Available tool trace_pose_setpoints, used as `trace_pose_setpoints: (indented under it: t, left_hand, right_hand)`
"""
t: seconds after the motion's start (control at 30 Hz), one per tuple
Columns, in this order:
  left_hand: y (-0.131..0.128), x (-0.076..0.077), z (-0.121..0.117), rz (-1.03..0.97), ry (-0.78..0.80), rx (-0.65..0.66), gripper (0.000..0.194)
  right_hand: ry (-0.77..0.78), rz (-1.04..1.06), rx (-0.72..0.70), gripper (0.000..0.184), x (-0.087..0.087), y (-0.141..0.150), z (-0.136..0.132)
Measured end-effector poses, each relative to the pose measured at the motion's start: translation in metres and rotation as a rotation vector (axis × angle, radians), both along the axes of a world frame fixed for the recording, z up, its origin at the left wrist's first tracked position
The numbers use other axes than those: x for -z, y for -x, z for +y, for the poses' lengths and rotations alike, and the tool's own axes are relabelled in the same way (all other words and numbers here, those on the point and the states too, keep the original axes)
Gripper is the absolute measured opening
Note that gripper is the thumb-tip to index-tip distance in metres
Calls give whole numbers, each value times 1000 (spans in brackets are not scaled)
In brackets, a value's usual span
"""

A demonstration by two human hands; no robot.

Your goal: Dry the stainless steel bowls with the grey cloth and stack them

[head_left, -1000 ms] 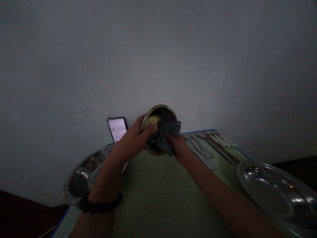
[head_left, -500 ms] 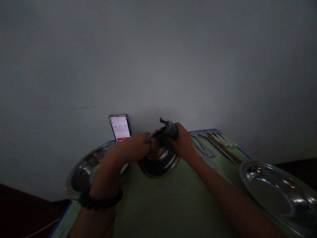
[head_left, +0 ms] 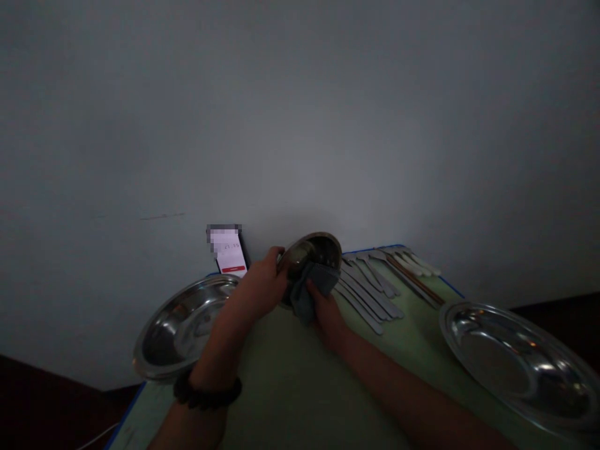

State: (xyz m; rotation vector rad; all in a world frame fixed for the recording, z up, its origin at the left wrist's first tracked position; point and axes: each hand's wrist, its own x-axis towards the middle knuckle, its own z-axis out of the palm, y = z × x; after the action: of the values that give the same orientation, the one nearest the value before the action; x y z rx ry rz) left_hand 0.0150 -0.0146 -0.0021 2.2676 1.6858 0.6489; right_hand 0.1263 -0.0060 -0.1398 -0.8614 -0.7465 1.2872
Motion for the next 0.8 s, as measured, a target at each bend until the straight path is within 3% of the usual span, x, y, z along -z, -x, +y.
trace_pose_setpoints:
  t: [0.1, 0.2, 0.27, 0.4, 0.6, 0.8]
  left_hand:
    - [-1, 20, -7, -108, 12, 30, 47]
    - [0, 53, -21, -404, -33, 9, 45]
    - [1, 77, -31, -585, 16, -54, 45]
    - [1, 108, -41, -639, 164, -93, 47]
    - [1, 112, -23, -594, 199, -78, 59]
    - [6, 112, -16, -575, 200, -50, 54]
  right_hand:
    - [9, -93, 12, 52, 5, -16, -4]
    - [-15, -182, 58, 49, 3, -29, -7]
    - [-28, -253, 97, 45, 2, -32, -9]
    - [-91, -402, 209, 39, 0, -31, -13]
    - [-99, -340, 214, 35, -3, -34, -8]
    - [-109, -344, 174, 32, -3, -33, -4]
